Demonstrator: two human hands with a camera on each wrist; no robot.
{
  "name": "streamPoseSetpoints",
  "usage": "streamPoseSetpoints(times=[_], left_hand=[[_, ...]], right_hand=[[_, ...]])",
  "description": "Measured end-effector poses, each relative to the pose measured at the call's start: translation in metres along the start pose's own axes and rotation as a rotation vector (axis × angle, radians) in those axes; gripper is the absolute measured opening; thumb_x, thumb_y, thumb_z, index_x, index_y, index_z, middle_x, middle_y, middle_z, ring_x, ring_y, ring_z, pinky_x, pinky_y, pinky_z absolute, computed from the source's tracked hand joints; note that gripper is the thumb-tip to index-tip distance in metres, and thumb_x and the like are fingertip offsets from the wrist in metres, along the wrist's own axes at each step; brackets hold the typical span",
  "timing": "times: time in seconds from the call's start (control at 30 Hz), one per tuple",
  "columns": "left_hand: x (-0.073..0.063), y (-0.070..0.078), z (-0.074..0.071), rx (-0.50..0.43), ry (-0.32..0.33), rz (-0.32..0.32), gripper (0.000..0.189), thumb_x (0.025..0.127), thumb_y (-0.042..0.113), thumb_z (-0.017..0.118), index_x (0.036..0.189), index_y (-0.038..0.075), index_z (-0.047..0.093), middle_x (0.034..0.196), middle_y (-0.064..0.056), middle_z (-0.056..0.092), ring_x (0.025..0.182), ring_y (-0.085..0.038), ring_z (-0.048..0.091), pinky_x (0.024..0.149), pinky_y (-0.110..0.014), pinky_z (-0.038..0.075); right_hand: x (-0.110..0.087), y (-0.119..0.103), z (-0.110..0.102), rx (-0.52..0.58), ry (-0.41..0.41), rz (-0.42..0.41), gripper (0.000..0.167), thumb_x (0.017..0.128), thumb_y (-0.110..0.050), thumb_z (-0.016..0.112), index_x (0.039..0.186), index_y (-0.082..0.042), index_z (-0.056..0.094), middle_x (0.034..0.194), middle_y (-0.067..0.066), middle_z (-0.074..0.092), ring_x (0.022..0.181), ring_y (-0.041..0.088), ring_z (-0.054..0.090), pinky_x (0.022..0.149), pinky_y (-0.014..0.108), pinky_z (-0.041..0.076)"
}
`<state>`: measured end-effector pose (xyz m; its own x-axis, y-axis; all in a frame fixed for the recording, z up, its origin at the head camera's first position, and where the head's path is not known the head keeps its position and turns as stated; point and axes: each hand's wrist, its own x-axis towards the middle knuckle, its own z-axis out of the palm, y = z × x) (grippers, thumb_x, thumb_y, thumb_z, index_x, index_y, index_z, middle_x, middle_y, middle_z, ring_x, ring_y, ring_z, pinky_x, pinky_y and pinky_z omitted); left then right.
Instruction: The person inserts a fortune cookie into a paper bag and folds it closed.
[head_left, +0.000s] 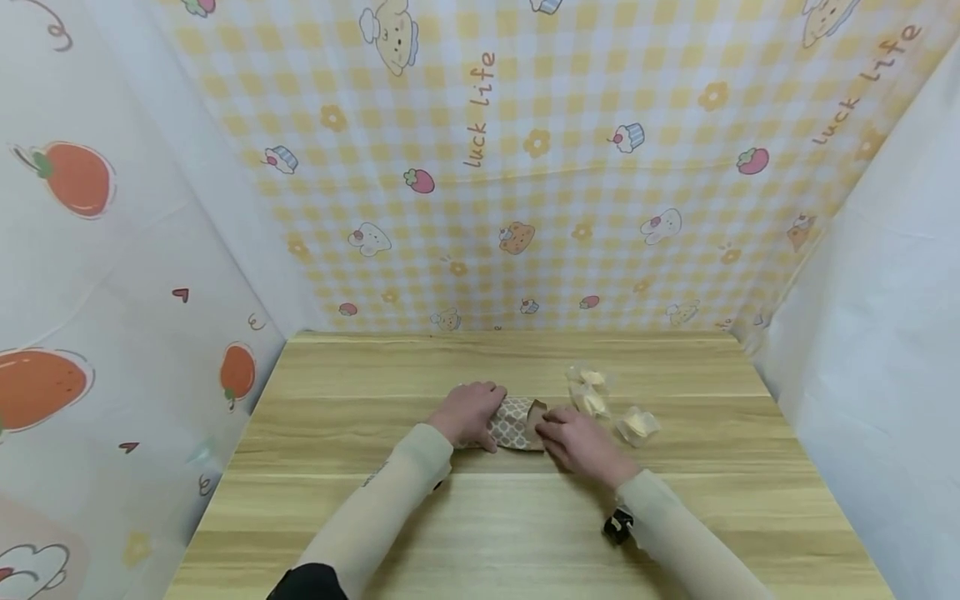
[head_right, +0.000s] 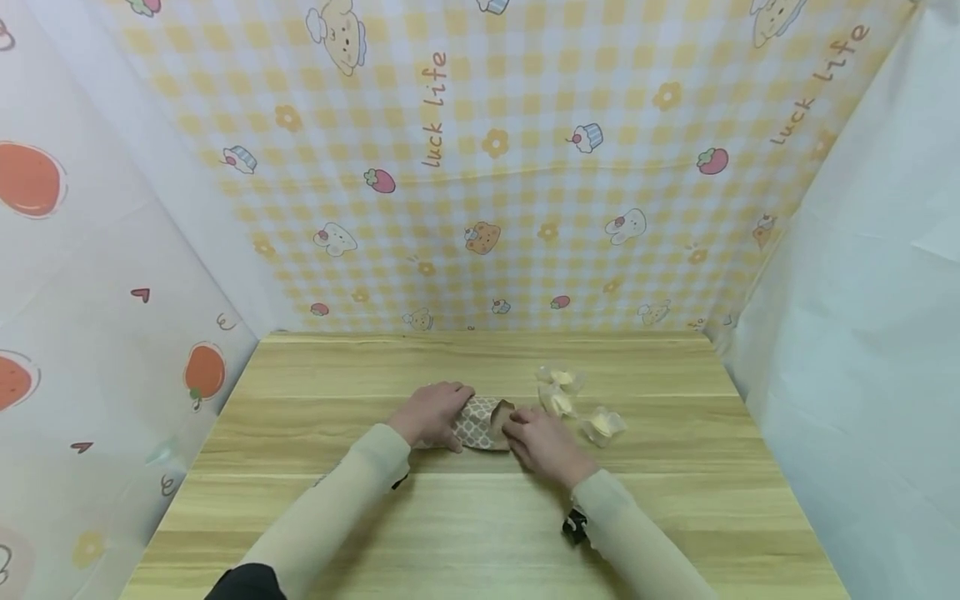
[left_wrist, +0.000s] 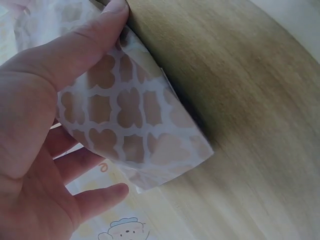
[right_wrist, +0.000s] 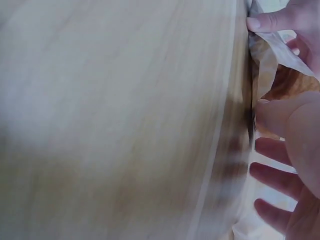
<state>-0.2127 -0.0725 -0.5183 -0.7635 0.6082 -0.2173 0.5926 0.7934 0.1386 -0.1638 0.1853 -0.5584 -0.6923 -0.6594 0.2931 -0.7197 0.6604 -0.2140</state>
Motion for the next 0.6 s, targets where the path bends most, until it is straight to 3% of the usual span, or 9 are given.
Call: streamPoseSetpoints(times=[0.23, 0.4, 0.5, 0.6], left_hand=[[0.001, 0.001, -0.001, 0.005, 0.009, 0.003, 0.072, 0.071, 0.048, 0.097, 0.122, 0.017, 0.056, 0.112, 0.002, 0.064, 0.102, -0.018, 0.064, 0.089, -0.041, 0.056], [0.003, 0.001, 0.000, 0.018, 0.022, 0.006, 0.064, 0.071, 0.046, 0.097, 0.110, 0.019, 0.055, 0.098, 0.005, 0.059, 0.088, -0.014, 0.059, 0.077, -0.035, 0.054], [0.004, 0.001, 0.000, 0.015, 0.020, -0.001, 0.064, 0.071, 0.046, 0.097, 0.109, 0.019, 0.054, 0.097, 0.006, 0.058, 0.086, -0.013, 0.058, 0.076, -0.034, 0.054], [0.003, 0.001, 0.000, 0.011, 0.015, -0.006, 0.065, 0.070, 0.046, 0.098, 0.112, 0.019, 0.055, 0.098, 0.006, 0.059, 0.088, -0.014, 0.059, 0.078, -0.035, 0.054]], right_hand=[[-0.016, 0.003, -0.023, -0.005, 0.172, 0.026, 0.037, 0.086, -0.009, 0.083, 0.121, -0.001, 0.073, 0.123, 0.020, 0.070, 0.110, 0.035, 0.068, 0.094, 0.051, 0.058], [-0.039, 0.030, -0.040, -0.055, 0.344, 0.054, 0.036, 0.081, 0.003, 0.079, 0.116, 0.003, 0.072, 0.117, 0.024, 0.070, 0.103, 0.041, 0.069, 0.085, 0.053, 0.060], [-0.057, 0.047, -0.051, -0.059, 0.333, 0.126, 0.049, 0.072, 0.017, 0.069, 0.119, 0.005, 0.070, 0.120, 0.027, 0.068, 0.106, 0.045, 0.067, 0.082, 0.054, 0.060], [-0.075, 0.058, -0.059, -0.043, 0.206, 0.199, 0.065, 0.065, 0.023, 0.061, 0.128, 0.006, 0.065, 0.131, 0.030, 0.063, 0.117, 0.050, 0.062, 0.092, 0.059, 0.056]])
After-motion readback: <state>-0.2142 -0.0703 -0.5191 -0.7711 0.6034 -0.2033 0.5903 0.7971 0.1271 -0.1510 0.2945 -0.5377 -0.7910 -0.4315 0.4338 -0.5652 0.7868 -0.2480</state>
